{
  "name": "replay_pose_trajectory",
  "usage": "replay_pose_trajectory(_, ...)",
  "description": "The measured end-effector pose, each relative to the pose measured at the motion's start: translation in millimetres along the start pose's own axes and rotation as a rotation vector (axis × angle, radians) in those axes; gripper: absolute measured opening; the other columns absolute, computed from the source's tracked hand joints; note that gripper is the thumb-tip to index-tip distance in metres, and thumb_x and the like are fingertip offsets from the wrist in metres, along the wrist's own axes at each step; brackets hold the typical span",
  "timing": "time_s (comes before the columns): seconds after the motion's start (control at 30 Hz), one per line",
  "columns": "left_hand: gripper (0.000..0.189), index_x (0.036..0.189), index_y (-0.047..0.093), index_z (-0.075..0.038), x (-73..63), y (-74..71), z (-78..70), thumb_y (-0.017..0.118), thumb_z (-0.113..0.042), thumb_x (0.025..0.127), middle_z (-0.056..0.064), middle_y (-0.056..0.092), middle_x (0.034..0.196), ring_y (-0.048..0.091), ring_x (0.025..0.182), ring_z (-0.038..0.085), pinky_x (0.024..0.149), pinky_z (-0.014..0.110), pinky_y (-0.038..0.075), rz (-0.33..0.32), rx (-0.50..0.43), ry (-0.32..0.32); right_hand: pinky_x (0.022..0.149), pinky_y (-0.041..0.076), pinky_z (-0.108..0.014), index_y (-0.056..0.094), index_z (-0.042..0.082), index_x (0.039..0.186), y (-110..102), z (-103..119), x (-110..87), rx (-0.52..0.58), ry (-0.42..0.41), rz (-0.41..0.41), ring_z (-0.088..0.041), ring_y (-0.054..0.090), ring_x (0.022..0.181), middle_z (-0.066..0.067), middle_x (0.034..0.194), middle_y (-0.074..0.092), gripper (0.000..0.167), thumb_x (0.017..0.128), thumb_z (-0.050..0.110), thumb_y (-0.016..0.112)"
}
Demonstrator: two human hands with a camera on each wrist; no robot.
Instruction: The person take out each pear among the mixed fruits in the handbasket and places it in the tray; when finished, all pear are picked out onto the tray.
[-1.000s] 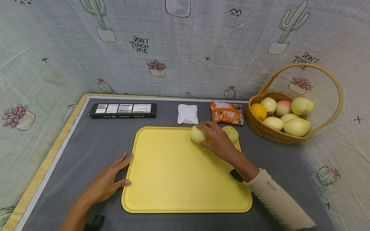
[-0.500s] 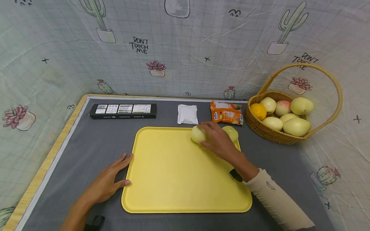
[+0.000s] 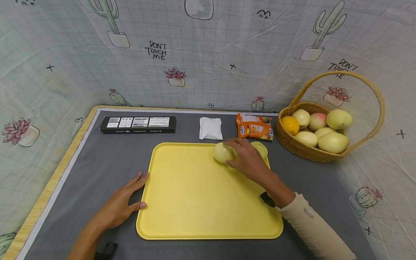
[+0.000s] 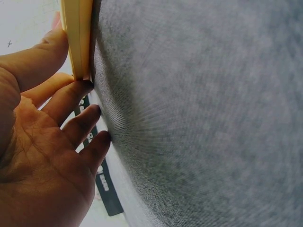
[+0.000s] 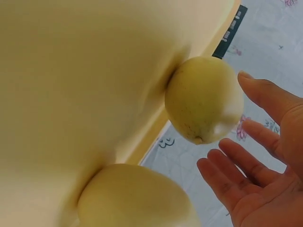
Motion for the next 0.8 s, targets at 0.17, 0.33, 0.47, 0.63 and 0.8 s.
replay_pose_trajectory(0.17, 0.099, 0.17, 0.031, -0.019, 0.2, -0.2, -0.6, 0.085, -0.025, 0.088, 0.023, 0.028, 0.174, 0.029, 0.157, 0.054, 0.114, 0.074, 0.035, -0.002, 0.007, 0.002, 0.104, 0.056, -0.054, 0.065, 0.015, 0.144, -12.1, -0.3, -3.2, 0.008, -0.026, -0.064, -0.033, 0.058, 0.133, -0.012, 0.142, 0.063, 0.065, 0.085, 0.025, 0.093)
replay_pose_trajectory(0.33, 0.099, 0.17, 0.031, -0.02, 0.5, -0.2, 0.0, 0.085, -0.026, 0.088, 0.023, 0.027, 0.174, 0.029, 0.157, 0.054, 0.113, 0.074, 0.036, -0.001, 0.01, 0.003, 0.102, 0.055, -0.056, 0.067, 0.013, 0.141, -34.6, -8.9, -4.6, -0.002, -0.059, -0.192, -0.034, 0.059, 0.131, -0.011, 0.14, 0.065, 0.065, 0.084, 0.026, 0.094)
replay_pose_trajectory(0.47, 0.098, 0.17, 0.031, -0.02, 0.3, 0.1, 0.6, 0.085, -0.027, 0.088, 0.022, 0.027, 0.175, 0.028, 0.157, 0.054, 0.113, 0.074, 0.035, -0.001, -0.003, 0.006, 0.104, 0.052, -0.059, 0.068, 0.01, 0.139, -57.5, -23.0, -6.9, -0.022, -0.048, -0.304, -0.037, 0.06, 0.128, -0.015, 0.135, 0.066, 0.067, 0.08, 0.023, 0.096)
replay_pose_trajectory(0.63, 0.098, 0.17, 0.03, -0.02, 0.0, -0.7, 0.4, 0.085, -0.027, 0.089, 0.023, 0.027, 0.174, 0.028, 0.157, 0.055, 0.112, 0.075, 0.036, -0.001, -0.01, 0.004, 0.102, 0.05, -0.06, 0.068, 0.011, 0.14, -83.7, -46.8, -12.8, -0.012, 0.003, -0.405, -0.042, 0.059, 0.123, -0.02, 0.134, 0.066, 0.067, 0.08, 0.02, 0.096)
replay_pose_trajectory(0.8, 0.098, 0.17, 0.03, -0.02, 0.8, -0.8, -0.5, 0.085, -0.027, 0.089, 0.024, 0.026, 0.174, 0.027, 0.157, 0.055, 0.113, 0.076, 0.035, 0.009, -0.012, -0.005, 0.101, 0.046, -0.062, 0.068, 0.007, 0.138, -107.5, -74.4, -20.8, -0.016, 0.069, -0.483, -0.046, 0.057, 0.119, -0.025, 0.132, 0.065, 0.065, 0.08, 0.017, 0.096)
Point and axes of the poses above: each hand's wrist, its own x-axis towards the middle knuckle, its own y-axis out of the palm, z = x × y, the point moved 7 cm from there along x, towards the middle knuckle
